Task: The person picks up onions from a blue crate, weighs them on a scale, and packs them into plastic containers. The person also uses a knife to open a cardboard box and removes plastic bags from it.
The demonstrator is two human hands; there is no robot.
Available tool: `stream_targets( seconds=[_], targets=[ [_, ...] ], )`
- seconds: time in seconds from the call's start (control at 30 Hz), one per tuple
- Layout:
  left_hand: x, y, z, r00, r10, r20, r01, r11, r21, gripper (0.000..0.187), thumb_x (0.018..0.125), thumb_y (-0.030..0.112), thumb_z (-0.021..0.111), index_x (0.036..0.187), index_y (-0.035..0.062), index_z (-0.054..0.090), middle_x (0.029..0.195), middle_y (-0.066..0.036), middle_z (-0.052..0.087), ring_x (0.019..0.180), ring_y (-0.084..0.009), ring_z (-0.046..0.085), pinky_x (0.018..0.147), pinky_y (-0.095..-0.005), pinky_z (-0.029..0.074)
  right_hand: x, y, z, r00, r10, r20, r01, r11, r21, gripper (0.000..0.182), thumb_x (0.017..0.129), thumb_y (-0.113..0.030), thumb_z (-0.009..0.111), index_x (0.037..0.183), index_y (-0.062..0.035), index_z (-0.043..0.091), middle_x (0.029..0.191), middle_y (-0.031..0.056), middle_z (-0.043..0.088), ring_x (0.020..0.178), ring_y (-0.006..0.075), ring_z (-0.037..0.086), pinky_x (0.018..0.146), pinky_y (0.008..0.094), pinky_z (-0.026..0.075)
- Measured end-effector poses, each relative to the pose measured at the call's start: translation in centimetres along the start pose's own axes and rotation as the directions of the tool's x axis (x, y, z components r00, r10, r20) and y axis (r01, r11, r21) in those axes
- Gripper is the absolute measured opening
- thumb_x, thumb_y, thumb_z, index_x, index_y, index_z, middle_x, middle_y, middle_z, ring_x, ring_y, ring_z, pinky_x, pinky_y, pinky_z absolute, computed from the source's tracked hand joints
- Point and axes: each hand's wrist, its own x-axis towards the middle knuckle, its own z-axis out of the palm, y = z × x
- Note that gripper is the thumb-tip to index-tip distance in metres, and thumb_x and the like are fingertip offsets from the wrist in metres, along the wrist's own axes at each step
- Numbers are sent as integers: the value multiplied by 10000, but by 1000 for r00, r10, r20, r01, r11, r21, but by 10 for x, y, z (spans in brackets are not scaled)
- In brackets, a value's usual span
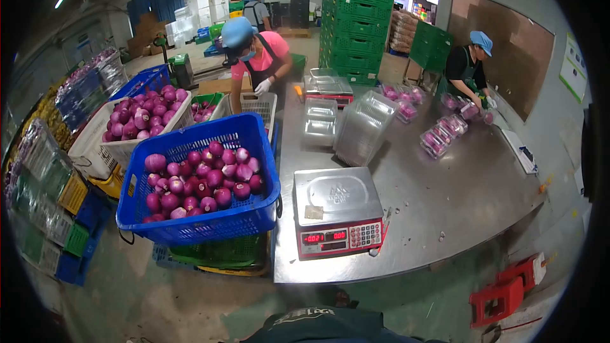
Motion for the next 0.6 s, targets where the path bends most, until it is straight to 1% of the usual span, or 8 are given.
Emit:
stream_targets(
  seconds=[0.17,0.23,0.27,0.3,0.37,0.4,0.47,0.6],
  targets=[
    [8,34,3,997,4,76,12,980,-201,501,962,503,640,1171,57,731,1045,-188,739,1008,-311,705,892,-389,518,0,-24,-3,997,-20,-76,10,991,-135,541,1027,-547,520,1239,-76,680,1124,164,730,981,313,689,896,486,521],
    [-10,82,9,986,143,-90,-140,989,36,615,882,561,727,951,-49,723,887,-168,735,799,-279,697,736,-393,548,2,-28,-8,995,-38,-93,24,989,-147,539,1027,-545,521,1236,-75,681,1123,166,730,981,316,689,894,485,522],
    [-9,94,9,979,134,-152,-96,967,237,568,890,535,727,895,-33,730,807,-115,691,704,-237,658,624,-382,522,2,-28,-10,994,-48,-100,32,988,-154,539,1026,-544,521,1235,-74,682,1123,167,730,980,317,690,893,485,522],
    [-2,95,7,980,138,-144,-100,963,249,568,890,535,727,895,-33,730,807,-115,691,704,-237,658,624,-382,522,4,-30,-13,992,-58,-108,41,987,-158,538,1026,-543,521,1233,-73,683,1122,168,730,980,318,690,892,484,523],
    [10,94,6,914,404,30,-380,830,409,540,894,505,732,966,-30,728,781,-113,671,643,-228,628,561,-371,492,3,-32,-19,990,-70,-118,50,986,-162,537,1026,-541,522,1231,-72,684,1122,170,731,980,321,690,891,484,524],
    [17,96,10,915,403,39,-381,827,414,540,894,505,732,966,-30,728,781,-113,671,643,-228,628,561,-371,492,4,-33,-22,989,-75,-124,54,985,-165,536,1025,-540,522,1229,-72,684,1121,170,731,979,322,690,890,483,524],
    [29,101,18,971,202,-127,-158,944,291,548,892,488,728,1056,-35,717,779,-112,673,633,-234,628,585,-388,503,5,-33,-27,989,-81,-126,58,983,-176,535,1025,-538,523,1227,-71,685,1120,172,731,979,325,691,888,482,525],
    [48,88,24,990,86,-116,-34,920,391,538,905,450,727,1135,-36,707,831,-122,692,685,-239,650,632,-393,519,6,-35,-37,988,-90,-129,64,978,-198,532,1024,-534,524,1221,-68,688,1119,176,732,978,330,691,885,481,526]
  ],
)
